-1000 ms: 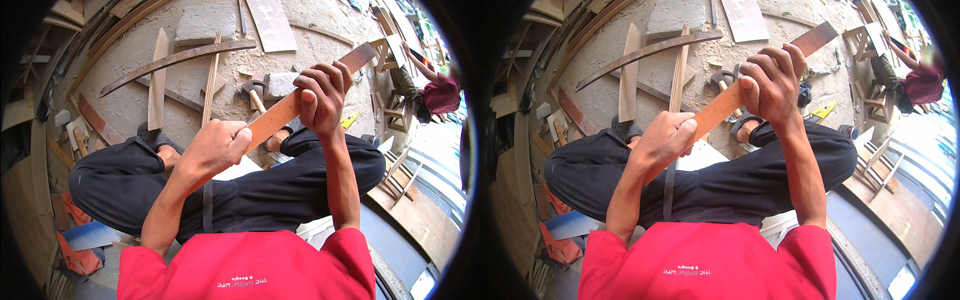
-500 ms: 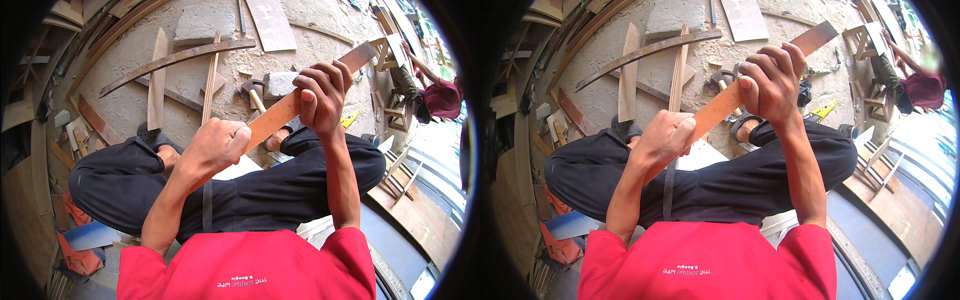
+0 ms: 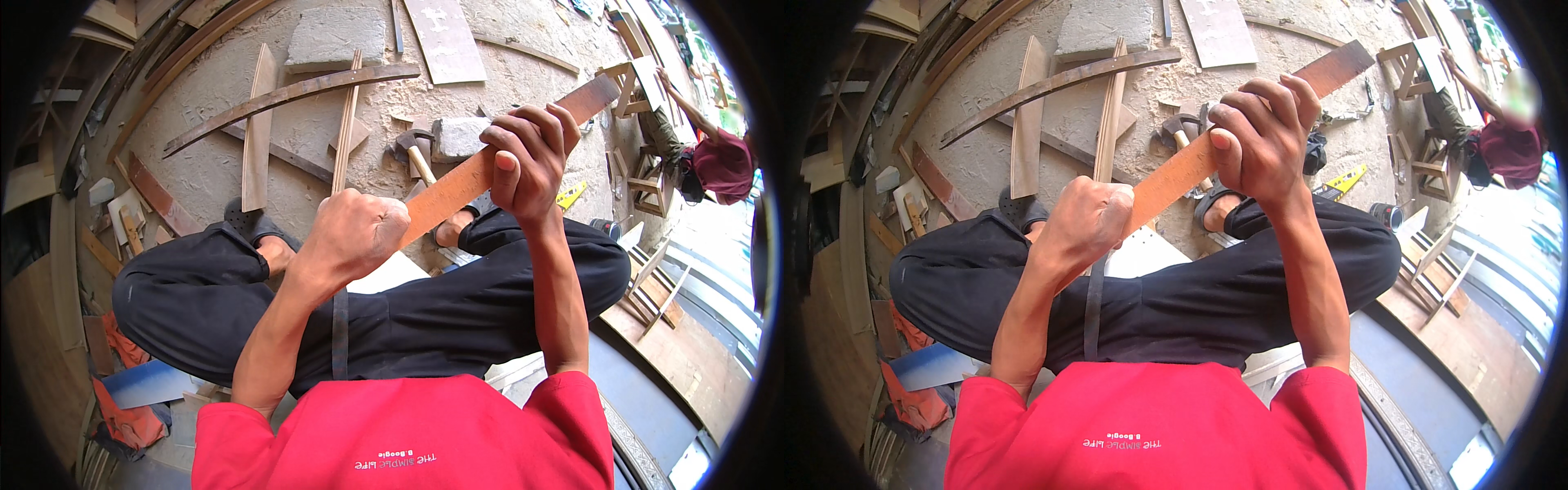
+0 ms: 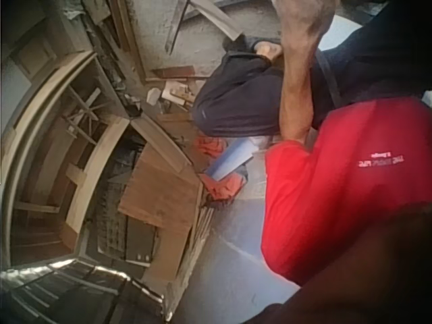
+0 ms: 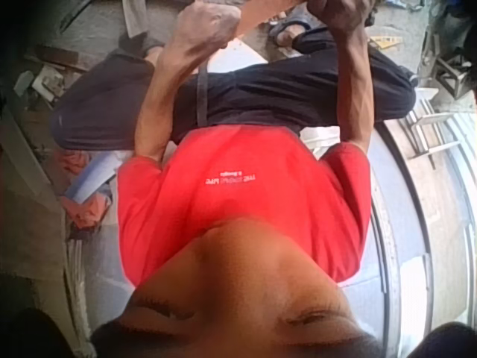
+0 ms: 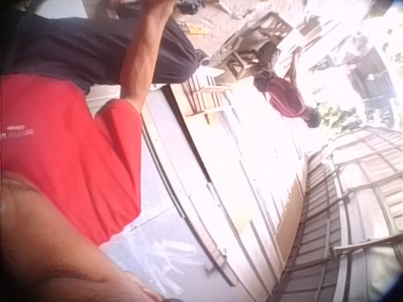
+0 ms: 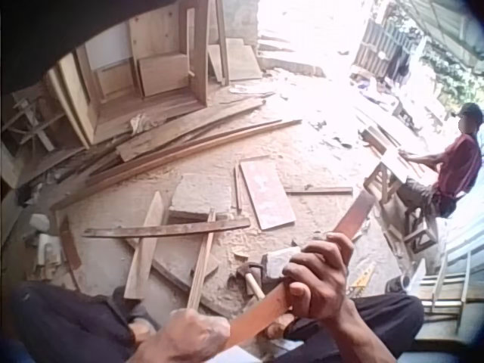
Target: The person sits on the floor and handles a thin wooden strip, inspecting it closely and removing small debris. They then use a hammer to tap the strip against a larger piece of wood on the ground.
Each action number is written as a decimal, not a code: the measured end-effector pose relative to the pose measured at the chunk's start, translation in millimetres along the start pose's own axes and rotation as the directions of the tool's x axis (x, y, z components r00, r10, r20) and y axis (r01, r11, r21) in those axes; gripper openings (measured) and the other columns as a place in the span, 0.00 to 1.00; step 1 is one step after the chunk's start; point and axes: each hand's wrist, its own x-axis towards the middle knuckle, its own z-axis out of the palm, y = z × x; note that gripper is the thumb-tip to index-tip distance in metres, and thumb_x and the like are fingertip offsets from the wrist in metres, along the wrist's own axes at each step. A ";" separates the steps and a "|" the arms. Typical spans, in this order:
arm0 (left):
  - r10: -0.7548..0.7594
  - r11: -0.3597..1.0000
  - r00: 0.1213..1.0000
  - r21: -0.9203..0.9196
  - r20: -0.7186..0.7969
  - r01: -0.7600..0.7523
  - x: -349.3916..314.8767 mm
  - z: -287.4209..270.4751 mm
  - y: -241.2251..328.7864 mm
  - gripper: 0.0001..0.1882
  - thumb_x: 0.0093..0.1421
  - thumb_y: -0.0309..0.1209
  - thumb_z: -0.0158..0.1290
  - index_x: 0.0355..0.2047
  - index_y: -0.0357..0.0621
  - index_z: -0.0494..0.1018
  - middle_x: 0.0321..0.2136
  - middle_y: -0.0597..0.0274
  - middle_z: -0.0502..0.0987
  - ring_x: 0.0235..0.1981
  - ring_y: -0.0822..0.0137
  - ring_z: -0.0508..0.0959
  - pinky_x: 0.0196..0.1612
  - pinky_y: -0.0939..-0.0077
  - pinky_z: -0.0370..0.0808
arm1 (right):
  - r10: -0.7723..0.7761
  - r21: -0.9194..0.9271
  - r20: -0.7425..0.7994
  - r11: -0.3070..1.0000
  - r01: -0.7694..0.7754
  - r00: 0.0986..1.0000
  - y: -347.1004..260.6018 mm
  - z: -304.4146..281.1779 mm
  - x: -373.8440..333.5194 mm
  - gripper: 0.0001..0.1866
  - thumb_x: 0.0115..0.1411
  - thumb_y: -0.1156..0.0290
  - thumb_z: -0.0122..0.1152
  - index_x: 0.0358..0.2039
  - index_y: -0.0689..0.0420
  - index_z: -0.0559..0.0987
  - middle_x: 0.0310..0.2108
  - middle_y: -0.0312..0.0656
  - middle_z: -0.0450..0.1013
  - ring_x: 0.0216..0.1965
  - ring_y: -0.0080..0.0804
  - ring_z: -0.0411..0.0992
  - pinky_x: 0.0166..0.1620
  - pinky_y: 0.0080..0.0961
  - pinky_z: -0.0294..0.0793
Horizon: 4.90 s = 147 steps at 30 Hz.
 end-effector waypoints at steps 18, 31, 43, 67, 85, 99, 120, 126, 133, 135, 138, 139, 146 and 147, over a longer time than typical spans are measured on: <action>-0.109 0.991 0.993 -0.078 0.055 0.113 -2.2 -0.7 5.2 0.20 0.57 0.37 0.41 0.16 0.33 0.70 0.13 0.42 0.69 0.15 0.46 0.71 0.26 0.57 0.70 | -0.017 0.013 -0.031 1.000 0.017 0.999 -1.3 -1.8 3.7 0.18 0.66 0.61 0.47 0.23 0.50 0.80 0.26 0.33 0.76 0.40 0.30 0.71 0.57 0.37 0.57; -0.047 0.997 0.999 -0.068 0.003 0.047 -0.8 -1.8 4.6 0.18 0.56 0.35 0.43 0.17 0.35 0.70 0.14 0.44 0.69 0.16 0.47 0.72 0.25 0.58 0.71 | -0.008 0.001 -0.031 1.000 0.008 0.999 -0.2 -0.3 0.1 0.18 0.66 0.61 0.46 0.23 0.51 0.80 0.26 0.33 0.76 0.40 0.31 0.72 0.57 0.38 0.56; -0.016 0.999 0.998 -0.035 0.062 0.018 -1.8 -2.9 -0.8 0.19 0.57 0.35 0.40 0.18 0.32 0.68 0.16 0.40 0.70 0.20 0.43 0.74 0.27 0.55 0.71 | -0.002 0.027 -0.009 1.000 0.002 1.000 -1.7 -0.4 3.3 0.17 0.64 0.62 0.47 0.23 0.52 0.80 0.26 0.34 0.76 0.40 0.32 0.72 0.57 0.38 0.57; -0.099 0.992 0.988 -0.062 0.122 0.107 0.8 -9.8 5.8 0.19 0.61 0.36 0.38 0.22 0.33 0.69 0.16 0.48 0.74 0.21 0.50 0.77 0.27 0.60 0.73 | 0.009 0.018 -0.021 1.000 -0.009 1.000 -0.5 -0.1 1.5 0.18 0.65 0.62 0.46 0.23 0.51 0.80 0.26 0.33 0.76 0.40 0.32 0.72 0.57 0.37 0.57; -0.176 0.461 0.921 -0.798 0.347 0.389 5.1 -8.6 -17.2 0.26 0.65 0.38 0.33 0.55 0.31 0.64 0.30 0.56 0.75 0.27 0.70 0.74 0.36 0.77 0.74 | 0.287 -0.005 0.021 0.958 -0.287 0.958 -0.9 17.5 0.3 0.14 0.60 0.65 0.62 0.45 0.54 0.79 0.50 0.42 0.74 0.58 0.45 0.66 0.60 0.41 0.59; -0.349 0.464 0.937 -0.871 -0.013 0.161 12.1 -31.2 -33.4 0.25 0.69 0.46 0.35 0.51 0.37 0.67 0.27 0.59 0.73 0.23 0.72 0.73 0.30 0.79 0.72 | 0.456 -0.242 0.824 0.819 -0.520 0.336 11.9 82.5 -57.0 0.13 0.60 0.63 0.54 0.35 0.58 0.81 0.34 0.53 0.78 0.38 0.53 0.77 0.42 0.46 0.75; -0.565 0.567 0.809 -0.787 -0.159 0.241 6.9 -46.5 -63.0 0.24 0.68 0.45 0.45 0.52 0.36 0.67 0.26 0.63 0.71 0.21 0.75 0.71 0.25 0.85 0.70 | 0.363 0.032 0.833 0.723 -0.690 0.418 -71.0 253.5 -275.5 0.08 0.58 0.73 0.50 0.38 0.58 0.72 0.32 0.56 0.75 0.36 0.59 0.76 0.39 0.50 0.77; -0.568 0.576 0.810 -0.773 -0.147 0.264 14.2 -43.1 -64.1 0.22 0.67 0.46 0.47 0.49 0.39 0.69 0.26 0.62 0.71 0.21 0.74 0.72 0.24 0.83 0.71 | 0.264 0.047 0.852 0.821 -0.569 0.451 -62.2 269.1 -292.7 0.08 0.58 0.72 0.50 0.38 0.56 0.73 0.32 0.52 0.74 0.34 0.53 0.77 0.34 0.46 0.78; -0.565 0.586 0.812 -0.765 -0.149 0.267 16.0 -42.5 -51.9 0.24 0.69 0.47 0.45 0.51 0.36 0.68 0.25 0.63 0.71 0.21 0.75 0.71 0.24 0.86 0.69 | 0.206 0.080 0.836 0.872 -0.484 0.508 -62.3 264.1 -285.2 0.05 0.59 0.72 0.50 0.36 0.56 0.72 0.29 0.50 0.74 0.32 0.50 0.78 0.32 0.46 0.77; -0.558 0.589 0.819 -0.759 -0.133 0.278 16.7 -40.9 -50.1 0.24 0.69 0.47 0.45 0.51 0.36 0.68 0.25 0.64 0.71 0.21 0.75 0.71 0.25 0.86 0.69 | 0.295 0.013 0.825 0.843 -0.538 0.482 -65.7 265.6 -288.0 0.06 0.60 0.72 0.50 0.36 0.56 0.73 0.29 0.50 0.75 0.31 0.51 0.78 0.32 0.46 0.77; -0.549 0.609 0.825 -0.741 -0.136 0.282 14.5 -41.3 -53.3 0.23 0.68 0.47 0.47 0.49 0.38 0.68 0.26 0.62 0.71 0.21 0.75 0.71 0.25 0.84 0.71 | 0.303 0.009 0.847 0.813 -0.582 0.436 -67.1 247.1 -280.4 0.07 0.61 0.69 0.49 0.36 0.58 0.74 0.30 0.51 0.76 0.31 0.53 0.78 0.33 0.47 0.77; -0.538 0.619 0.831 -0.734 -0.139 0.278 14.8 -42.0 -53.9 0.22 0.67 0.47 0.47 0.48 0.38 0.69 0.26 0.61 0.71 0.21 0.75 0.72 0.25 0.83 0.71 | 0.291 0.017 0.859 0.807 -0.591 0.421 -67.1 236.4 -277.6 0.08 0.62 0.68 0.49 0.36 0.58 0.74 0.30 0.51 0.77 0.31 0.54 0.78 0.34 0.48 0.77; -0.484 0.613 0.867 -0.753 -0.119 0.239 22.7 -35.3 -41.8 0.20 0.68 0.46 0.49 0.44 0.39 0.69 0.25 0.63 0.72 0.20 0.76 0.73 0.25 0.85 0.72 | 0.716 -0.367 0.692 0.454 -0.812 0.088 -71.0 195.2 -300.5 0.15 0.64 0.64 0.44 0.39 0.62 0.75 0.39 0.59 0.76 0.41 0.58 0.76 0.43 0.51 0.75; -0.472 0.621 0.874 -0.747 -0.115 0.237 23.9 -34.6 -40.4 0.20 0.68 0.46 0.49 0.43 0.40 0.69 0.25 0.63 0.73 0.20 0.76 0.73 0.25 0.85 0.72 | 0.834 -0.346 0.548 0.153 -0.926 -0.066 -70.7 196.2 -296.5 0.18 0.65 0.62 0.41 0.47 0.62 0.72 0.44 0.62 0.74 0.47 0.62 0.72 0.49 0.53 0.71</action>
